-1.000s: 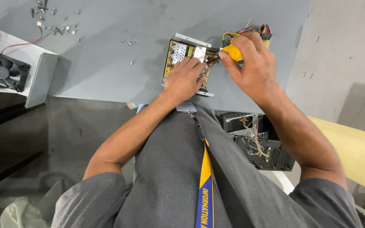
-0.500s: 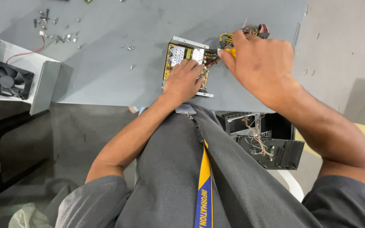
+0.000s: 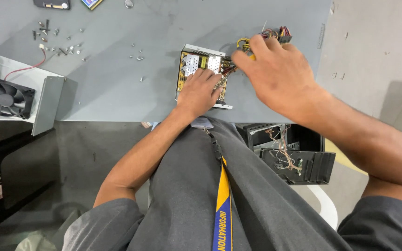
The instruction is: The person is opening a computer power supply unit and cleaning or organizing the internal cables using a screwdriver and hands.
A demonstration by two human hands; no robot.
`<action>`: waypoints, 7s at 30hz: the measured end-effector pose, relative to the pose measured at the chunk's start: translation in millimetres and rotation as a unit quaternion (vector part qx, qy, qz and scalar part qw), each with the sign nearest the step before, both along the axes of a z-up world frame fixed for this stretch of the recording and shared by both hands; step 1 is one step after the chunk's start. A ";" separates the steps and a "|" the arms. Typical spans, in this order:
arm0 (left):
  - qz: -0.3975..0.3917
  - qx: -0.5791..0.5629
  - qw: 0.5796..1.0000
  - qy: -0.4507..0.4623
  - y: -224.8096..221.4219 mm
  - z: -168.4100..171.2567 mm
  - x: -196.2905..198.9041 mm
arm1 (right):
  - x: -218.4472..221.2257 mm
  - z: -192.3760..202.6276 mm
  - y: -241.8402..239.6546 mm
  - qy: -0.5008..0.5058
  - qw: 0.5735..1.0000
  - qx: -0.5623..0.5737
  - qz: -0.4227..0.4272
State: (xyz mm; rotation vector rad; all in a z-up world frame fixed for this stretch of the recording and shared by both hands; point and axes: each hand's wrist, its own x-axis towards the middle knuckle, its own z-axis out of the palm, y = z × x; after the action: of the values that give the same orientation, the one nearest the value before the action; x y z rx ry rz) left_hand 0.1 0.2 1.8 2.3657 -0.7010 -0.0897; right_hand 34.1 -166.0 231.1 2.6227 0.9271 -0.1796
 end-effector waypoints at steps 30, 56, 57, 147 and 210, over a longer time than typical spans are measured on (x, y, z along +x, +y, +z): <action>0.011 -0.008 1.000 -0.003 0.2 1.2 -0.7 | 14.1 -8.2 -11.8 0.028 0.996 -0.009 -0.080; 0.014 -0.010 1.000 0.008 -0.5 9.3 2.1 | 21.8 10.2 1.2 0.066 0.996 0.004 -0.057; 0.015 -0.003 1.000 0.015 -1.3 8.7 3.1 | 23.8 23.1 6.6 0.165 0.985 0.028 -0.035; 0.077 0.005 0.997 0.011 -11.0 14.2 -4.1 | 31.2 -43.9 -5.8 0.057 0.969 0.068 -0.229; -0.049 -0.277 0.871 0.402 -128.8 14.6 138.5 | -124.8 -210.4 -152.6 -0.023 0.576 0.572 -0.584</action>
State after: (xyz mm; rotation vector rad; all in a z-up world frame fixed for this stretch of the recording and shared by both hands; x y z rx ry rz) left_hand 138.7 -128.6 16.4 1.5252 -0.3515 -0.7630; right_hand -90.7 -318.7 20.7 3.8060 -1.4727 0.3187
